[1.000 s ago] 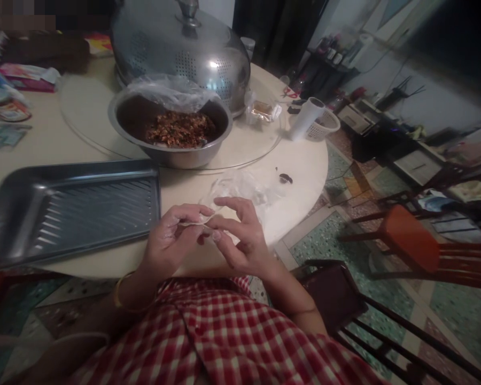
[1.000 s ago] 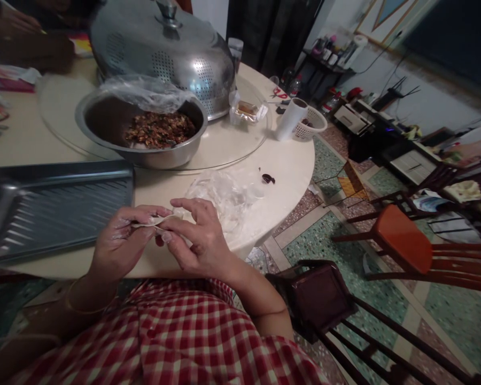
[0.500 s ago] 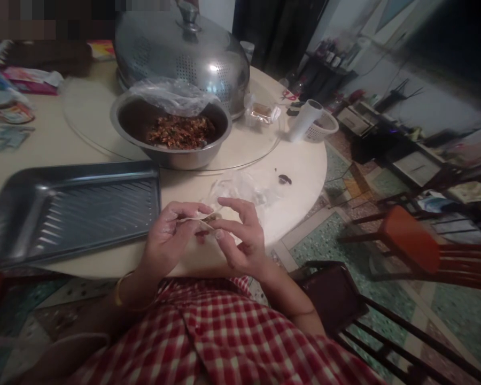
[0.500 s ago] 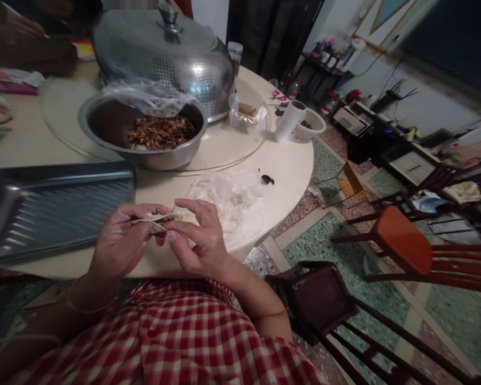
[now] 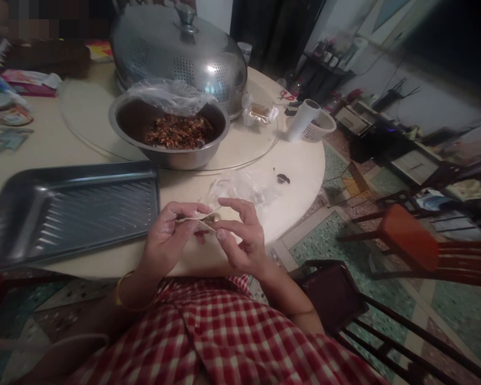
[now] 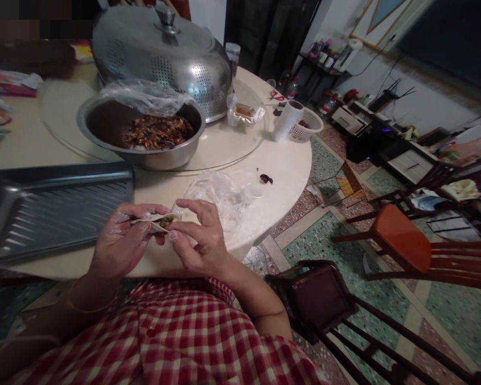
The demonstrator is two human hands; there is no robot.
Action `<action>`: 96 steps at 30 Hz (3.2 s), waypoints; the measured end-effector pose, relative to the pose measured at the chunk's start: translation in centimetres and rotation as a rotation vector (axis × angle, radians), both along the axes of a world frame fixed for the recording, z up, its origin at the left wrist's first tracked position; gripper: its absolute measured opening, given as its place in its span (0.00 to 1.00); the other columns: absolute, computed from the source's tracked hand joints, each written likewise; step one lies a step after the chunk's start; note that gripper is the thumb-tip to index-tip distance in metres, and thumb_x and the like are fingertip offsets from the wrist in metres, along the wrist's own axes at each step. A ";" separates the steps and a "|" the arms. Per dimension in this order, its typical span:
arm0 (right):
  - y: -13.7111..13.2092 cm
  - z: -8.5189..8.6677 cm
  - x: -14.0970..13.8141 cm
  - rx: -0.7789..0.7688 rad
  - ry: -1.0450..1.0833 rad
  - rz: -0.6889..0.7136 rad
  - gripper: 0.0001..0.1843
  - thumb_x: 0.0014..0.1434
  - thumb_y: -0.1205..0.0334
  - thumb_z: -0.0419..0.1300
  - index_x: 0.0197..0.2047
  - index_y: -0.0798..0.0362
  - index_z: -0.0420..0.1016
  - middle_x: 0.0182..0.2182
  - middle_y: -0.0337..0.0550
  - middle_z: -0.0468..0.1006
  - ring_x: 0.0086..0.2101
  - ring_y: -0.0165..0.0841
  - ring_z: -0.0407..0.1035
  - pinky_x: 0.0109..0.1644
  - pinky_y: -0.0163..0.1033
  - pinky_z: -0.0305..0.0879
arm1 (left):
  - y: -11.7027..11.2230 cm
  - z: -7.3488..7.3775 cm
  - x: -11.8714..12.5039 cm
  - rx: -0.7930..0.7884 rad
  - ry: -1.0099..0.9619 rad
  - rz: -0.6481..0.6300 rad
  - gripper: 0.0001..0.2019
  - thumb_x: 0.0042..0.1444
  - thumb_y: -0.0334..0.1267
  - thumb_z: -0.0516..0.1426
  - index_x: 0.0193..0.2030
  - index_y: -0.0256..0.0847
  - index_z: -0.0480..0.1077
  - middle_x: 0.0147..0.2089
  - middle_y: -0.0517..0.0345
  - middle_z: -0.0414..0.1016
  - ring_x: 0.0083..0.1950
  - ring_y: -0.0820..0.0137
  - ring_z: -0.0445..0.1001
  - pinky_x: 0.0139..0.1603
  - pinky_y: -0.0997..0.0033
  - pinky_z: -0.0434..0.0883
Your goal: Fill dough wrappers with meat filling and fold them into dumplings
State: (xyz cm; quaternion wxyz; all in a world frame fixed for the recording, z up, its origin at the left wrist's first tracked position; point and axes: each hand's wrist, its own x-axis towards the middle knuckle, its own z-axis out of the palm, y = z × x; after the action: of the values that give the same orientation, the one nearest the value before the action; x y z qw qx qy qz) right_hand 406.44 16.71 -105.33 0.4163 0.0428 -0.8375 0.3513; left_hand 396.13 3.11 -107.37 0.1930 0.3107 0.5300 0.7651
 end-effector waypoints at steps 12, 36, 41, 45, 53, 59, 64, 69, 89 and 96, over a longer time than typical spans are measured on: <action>0.4 -0.3 -0.2 -0.170 0.030 -0.090 0.08 0.62 0.60 0.57 0.42 0.47 0.77 0.45 0.46 0.77 0.47 0.37 0.71 0.53 0.48 0.69 | 0.1 -0.2 0.2 -0.014 -0.032 -0.008 0.06 0.58 0.42 0.62 0.38 0.46 0.70 0.44 0.58 0.79 0.31 0.71 0.77 0.26 0.72 0.72; -0.2 -0.3 -0.8 -0.150 -0.058 -0.004 0.05 0.62 0.64 0.59 0.40 0.52 0.76 0.43 0.46 0.77 0.47 0.33 0.71 0.52 0.44 0.70 | 1.3 1.3 0.5 -0.229 0.125 0.127 0.05 0.53 0.35 0.61 0.32 0.39 0.68 0.41 0.55 0.77 0.27 0.75 0.74 0.24 0.78 0.72; -0.4 -0.5 -0.8 0.055 0.033 -0.170 0.03 0.62 0.63 0.60 0.39 0.51 0.75 0.42 0.45 0.77 0.45 0.34 0.70 0.50 0.45 0.70 | 1.2 0.7 0.7 -0.167 0.055 0.055 0.06 0.60 0.39 0.58 0.36 0.39 0.71 0.44 0.53 0.77 0.29 0.76 0.74 0.26 0.77 0.74; -0.5 -1.1 -1.1 0.231 0.098 -0.296 0.03 0.61 0.66 0.61 0.39 0.52 0.74 0.43 0.46 0.78 0.44 0.36 0.69 0.51 0.47 0.68 | 1.1 0.4 0.9 -0.136 0.021 0.010 0.10 0.62 0.43 0.55 0.39 0.39 0.72 0.47 0.50 0.77 0.31 0.74 0.75 0.27 0.77 0.74; -0.6 -1.8 -1.2 0.340 0.130 -0.372 0.05 0.62 0.66 0.58 0.42 0.51 0.72 0.43 0.46 0.79 0.45 0.37 0.70 0.52 0.47 0.67 | 1.2 0.1 0.9 -0.232 0.007 -0.012 0.10 0.58 0.38 0.59 0.46 0.41 0.72 0.38 0.58 0.76 0.32 0.74 0.75 0.32 0.76 0.75; 0.7 -1.0 0.4 0.182 0.065 -0.319 0.09 0.62 0.67 0.57 0.46 0.52 0.75 0.48 0.49 0.76 0.48 0.38 0.68 0.52 0.48 0.68 | 1.4 -0.2 0.5 -0.206 -0.188 -0.044 0.09 0.56 0.36 0.61 0.43 0.41 0.72 0.44 0.58 0.77 0.31 0.75 0.75 0.30 0.76 0.73; 1.4 -0.9 0.9 0.126 -0.001 -0.217 0.05 0.61 0.66 0.59 0.40 0.50 0.76 0.45 0.47 0.76 0.45 0.36 0.69 0.51 0.48 0.69 | 1.6 0.1 0.6 -0.202 -0.183 -0.027 0.05 0.54 0.35 0.62 0.38 0.40 0.72 0.43 0.58 0.78 0.31 0.76 0.75 0.30 0.79 0.73; 1.6 -0.8 0.7 0.083 -0.077 -0.205 0.05 0.61 0.65 0.59 0.39 0.51 0.76 0.44 0.47 0.77 0.44 0.37 0.69 0.50 0.47 0.68 | 1.5 0.0 0.6 -0.243 -0.061 0.019 0.05 0.56 0.37 0.61 0.37 0.39 0.72 0.45 0.55 0.78 0.31 0.76 0.75 0.31 0.77 0.75; 0.8 -1.2 0.1 0.169 -0.002 -0.193 0.04 0.61 0.64 0.59 0.41 0.50 0.72 0.44 0.46 0.76 0.46 0.37 0.69 0.52 0.48 0.66 | 2.0 0.9 0.8 -0.239 0.028 0.009 0.04 0.55 0.36 0.60 0.34 0.38 0.71 0.40 0.56 0.78 0.26 0.77 0.72 0.26 0.77 0.73; 0.3 -2.3 -0.4 0.200 0.100 -0.293 0.05 0.60 0.66 0.58 0.40 0.48 0.69 0.42 0.44 0.77 0.44 0.37 0.69 0.50 0.49 0.66 | 2.0 0.4 1.0 -0.253 0.042 0.003 0.03 0.55 0.36 0.60 0.35 0.40 0.72 0.41 0.56 0.78 0.32 0.74 0.75 0.30 0.76 0.75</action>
State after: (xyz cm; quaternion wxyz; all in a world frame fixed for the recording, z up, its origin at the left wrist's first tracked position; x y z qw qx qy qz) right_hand 406.06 16.99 -107.64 0.4977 -0.0210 -0.8439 0.1994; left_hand 397.12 5.13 -106.98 0.2184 0.2989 0.6268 0.6857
